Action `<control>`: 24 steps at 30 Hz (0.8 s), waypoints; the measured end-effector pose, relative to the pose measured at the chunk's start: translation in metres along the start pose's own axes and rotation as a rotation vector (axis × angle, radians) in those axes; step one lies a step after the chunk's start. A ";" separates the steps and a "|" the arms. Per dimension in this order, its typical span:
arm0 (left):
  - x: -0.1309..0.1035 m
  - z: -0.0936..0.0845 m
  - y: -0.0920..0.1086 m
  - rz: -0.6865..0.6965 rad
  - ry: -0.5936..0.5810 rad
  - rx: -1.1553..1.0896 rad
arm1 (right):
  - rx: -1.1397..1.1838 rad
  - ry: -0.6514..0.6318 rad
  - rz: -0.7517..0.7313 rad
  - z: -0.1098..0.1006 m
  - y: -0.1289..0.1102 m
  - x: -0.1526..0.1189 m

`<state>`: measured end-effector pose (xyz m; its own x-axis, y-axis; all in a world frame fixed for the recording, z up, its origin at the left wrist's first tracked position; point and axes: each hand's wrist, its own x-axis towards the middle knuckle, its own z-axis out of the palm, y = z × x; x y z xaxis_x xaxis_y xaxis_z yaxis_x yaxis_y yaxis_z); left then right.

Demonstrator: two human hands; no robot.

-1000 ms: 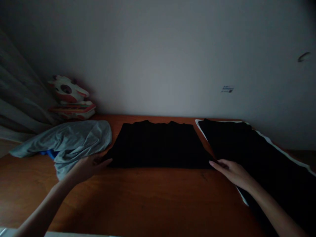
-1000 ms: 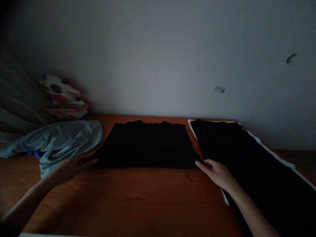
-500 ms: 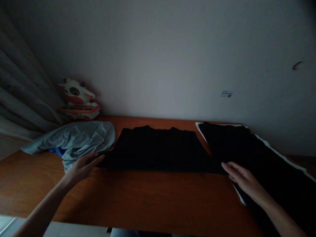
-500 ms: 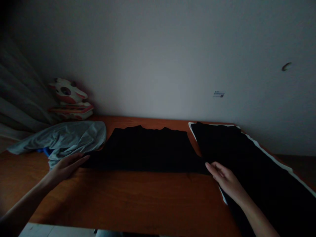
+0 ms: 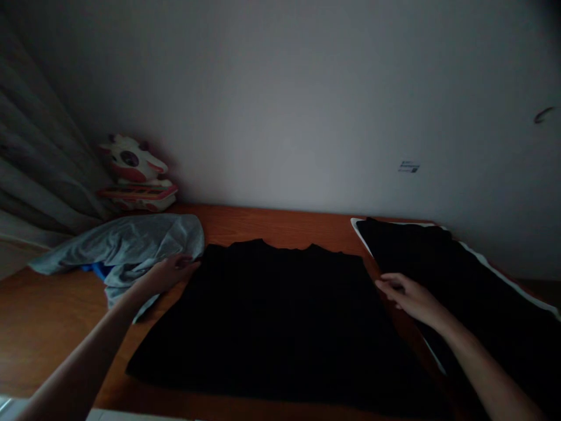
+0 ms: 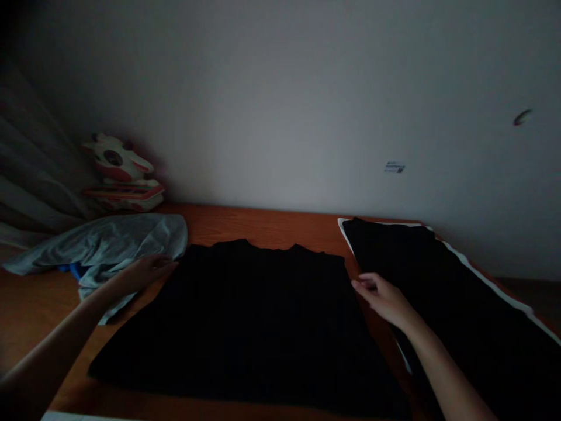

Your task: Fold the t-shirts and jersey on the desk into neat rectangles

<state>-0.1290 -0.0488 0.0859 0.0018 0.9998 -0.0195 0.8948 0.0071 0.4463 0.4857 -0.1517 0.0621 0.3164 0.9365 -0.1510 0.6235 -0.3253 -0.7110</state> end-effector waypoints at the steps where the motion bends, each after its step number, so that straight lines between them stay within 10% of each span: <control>1: 0.015 0.003 0.006 -0.024 -0.030 -0.001 | 0.002 0.021 0.029 0.005 -0.002 0.017; 6: 0.055 0.015 0.009 -0.108 -0.121 0.056 | -0.040 0.081 0.025 0.027 -0.004 0.070; 18: 0.063 0.024 0.031 -0.089 -0.064 0.069 | 0.018 0.205 -0.048 0.052 0.000 0.098; 24: 0.056 0.015 0.035 -0.081 0.162 -0.232 | 0.107 0.395 -0.221 0.046 -0.009 0.087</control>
<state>-0.0905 0.0069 0.0870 -0.1530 0.9857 0.0712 0.7629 0.0720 0.6425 0.4746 -0.0616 0.0232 0.4457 0.8534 0.2703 0.6354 -0.0890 -0.7670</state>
